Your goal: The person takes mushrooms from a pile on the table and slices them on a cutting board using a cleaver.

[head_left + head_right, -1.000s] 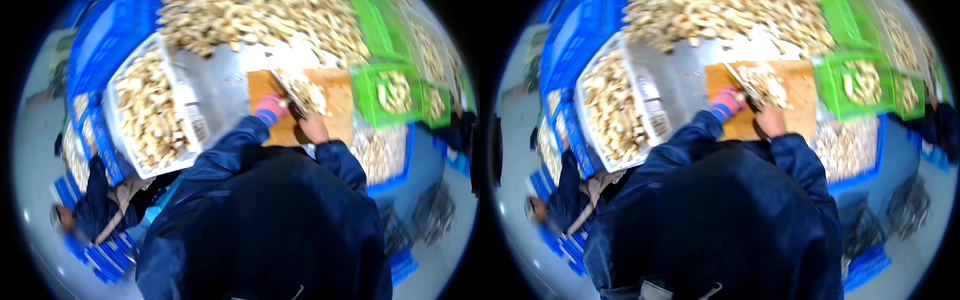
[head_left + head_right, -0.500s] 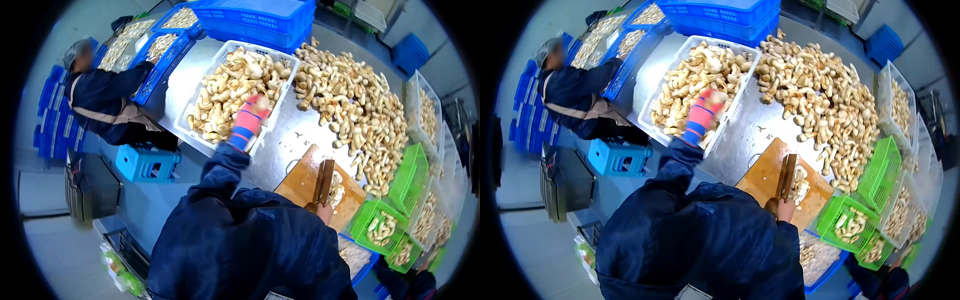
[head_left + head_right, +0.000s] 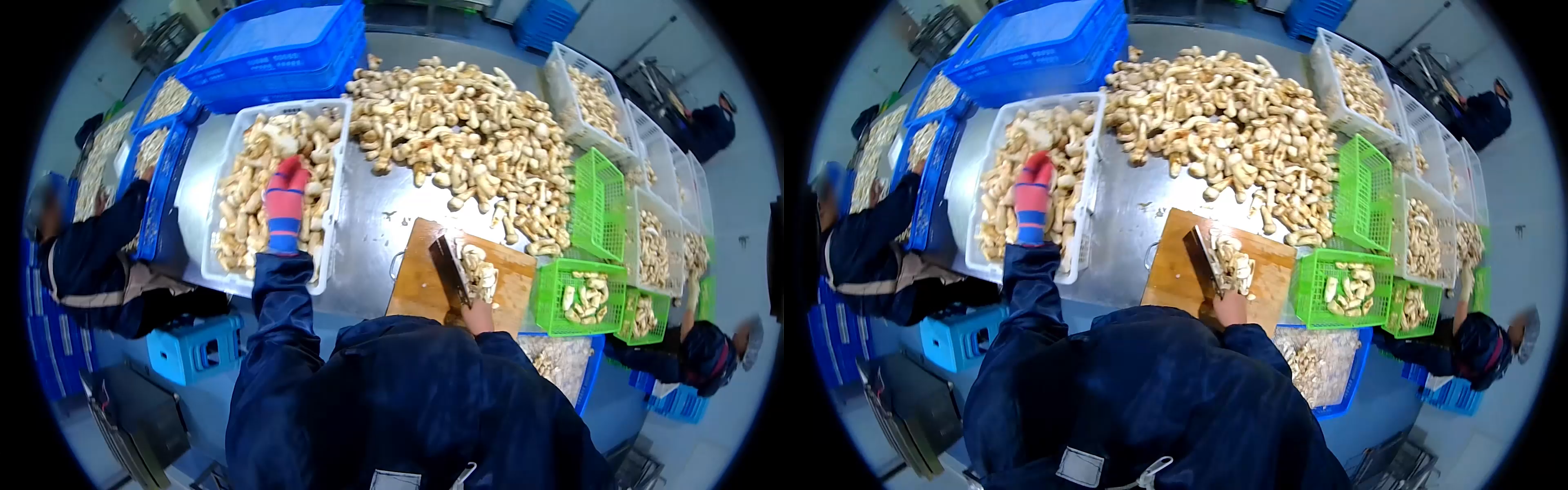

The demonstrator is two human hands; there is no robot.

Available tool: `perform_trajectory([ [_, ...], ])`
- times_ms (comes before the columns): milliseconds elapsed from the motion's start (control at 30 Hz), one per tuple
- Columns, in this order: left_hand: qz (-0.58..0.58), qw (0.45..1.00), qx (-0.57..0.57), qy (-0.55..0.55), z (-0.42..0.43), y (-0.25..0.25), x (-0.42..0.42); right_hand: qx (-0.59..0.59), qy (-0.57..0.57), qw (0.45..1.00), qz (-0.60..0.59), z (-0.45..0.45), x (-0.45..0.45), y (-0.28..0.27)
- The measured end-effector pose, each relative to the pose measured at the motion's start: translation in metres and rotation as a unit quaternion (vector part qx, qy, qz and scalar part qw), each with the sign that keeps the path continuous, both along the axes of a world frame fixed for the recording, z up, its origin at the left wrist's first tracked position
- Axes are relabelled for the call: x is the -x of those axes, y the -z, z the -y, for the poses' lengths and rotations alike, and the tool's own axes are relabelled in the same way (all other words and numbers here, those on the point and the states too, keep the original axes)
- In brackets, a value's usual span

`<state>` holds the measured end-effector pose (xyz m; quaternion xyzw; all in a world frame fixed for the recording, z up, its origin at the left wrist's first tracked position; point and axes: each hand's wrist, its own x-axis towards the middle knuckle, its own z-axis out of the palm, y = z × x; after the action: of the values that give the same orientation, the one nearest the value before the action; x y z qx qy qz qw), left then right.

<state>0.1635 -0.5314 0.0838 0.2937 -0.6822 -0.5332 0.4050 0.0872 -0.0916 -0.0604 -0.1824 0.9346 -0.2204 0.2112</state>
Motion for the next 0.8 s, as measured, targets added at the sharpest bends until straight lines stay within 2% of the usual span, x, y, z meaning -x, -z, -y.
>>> perform_trajectory([
  [33,0.088,0.991,0.069,0.067,-0.001,0.017,0.024,0.034,-0.005,0.999,-0.009,-0.005,-0.004,0.007],
  [67,0.091,0.988,-0.015,0.121,-0.019,0.026,0.052,0.067,-0.013,0.998,-0.017,-0.009,-0.006,0.011],
  [100,0.126,0.976,-0.022,0.177,-0.026,0.056,0.080,0.065,-0.015,0.998,-0.008,-0.012,-0.008,0.008],
  [133,0.189,0.955,-0.075,0.217,-0.034,0.084,0.107,0.062,-0.016,0.998,0.001,-0.014,-0.010,-0.002],
  [167,0.296,0.928,0.008,0.227,-0.051,0.097,0.129,0.061,-0.018,0.998,0.009,-0.015,-0.011,-0.008],
  [200,0.371,0.893,0.061,0.246,-0.057,0.133,0.154,0.077,-0.018,0.996,-0.041,-0.023,-0.015,0.004],
  [233,0.434,0.869,0.105,0.214,-0.066,0.171,0.180,0.043,0.028,0.998,0.046,-0.025,-0.017,0.004],
  [300,0.528,0.824,0.025,0.203,-0.089,0.164,0.205,0.062,0.070,0.994,0.060,-0.028,-0.023,0.006],
  [367,0.552,0.815,0.081,0.157,-0.095,0.188,0.229,0.053,0.094,0.991,0.078,-0.026,-0.024,0.003],
  [467,0.514,0.842,0.139,0.087,-0.098,0.230,0.251,0.025,0.118,0.987,0.108,-0.031,-0.026,0.006],
  [533,0.402,0.908,0.100,0.064,-0.098,0.234,0.231,0.010,0.133,0.982,0.131,-0.034,-0.032,0.002],
  [567,0.315,0.948,0.042,0.032,-0.097,0.232,0.221,0.015,0.131,0.984,0.120,-0.032,-0.029,-0.002],
  [600,0.253,0.966,-0.025,0.036,-0.097,0.231,0.211,0.022,0.127,0.985,0.110,-0.030,-0.027,-0.007],
  [633,0.201,0.979,-0.034,0.017,-0.098,0.235,0.200,0.030,0.123,0.987,0.103,-0.029,-0.028,-0.010],
  [667,0.150,0.959,-0.233,0.065,-0.099,0.236,0.183,-0.002,0.105,0.990,0.089,-0.036,-0.028,0.003],
  [700,0.094,0.896,-0.422,0.106,-0.105,0.213,0.159,-0.041,0.093,0.991,0.086,-0.038,-0.028,0.007],
  [733,0.065,0.863,-0.479,0.144,-0.115,0.202,0.139,-0.042,0.092,0.991,0.087,-0.035,-0.026,0.001],
  [767,0.061,0.817,-0.525,0.232,-0.121,0.201,0.119,-0.022,0.084,0.993,0.082,-0.036,-0.024,0.003],
  [800,0.097,0.800,-0.510,0.302,-0.129,0.192,0.099,0.025,0.083,0.993,0.075,-0.034,-0.021,-0.003],
])
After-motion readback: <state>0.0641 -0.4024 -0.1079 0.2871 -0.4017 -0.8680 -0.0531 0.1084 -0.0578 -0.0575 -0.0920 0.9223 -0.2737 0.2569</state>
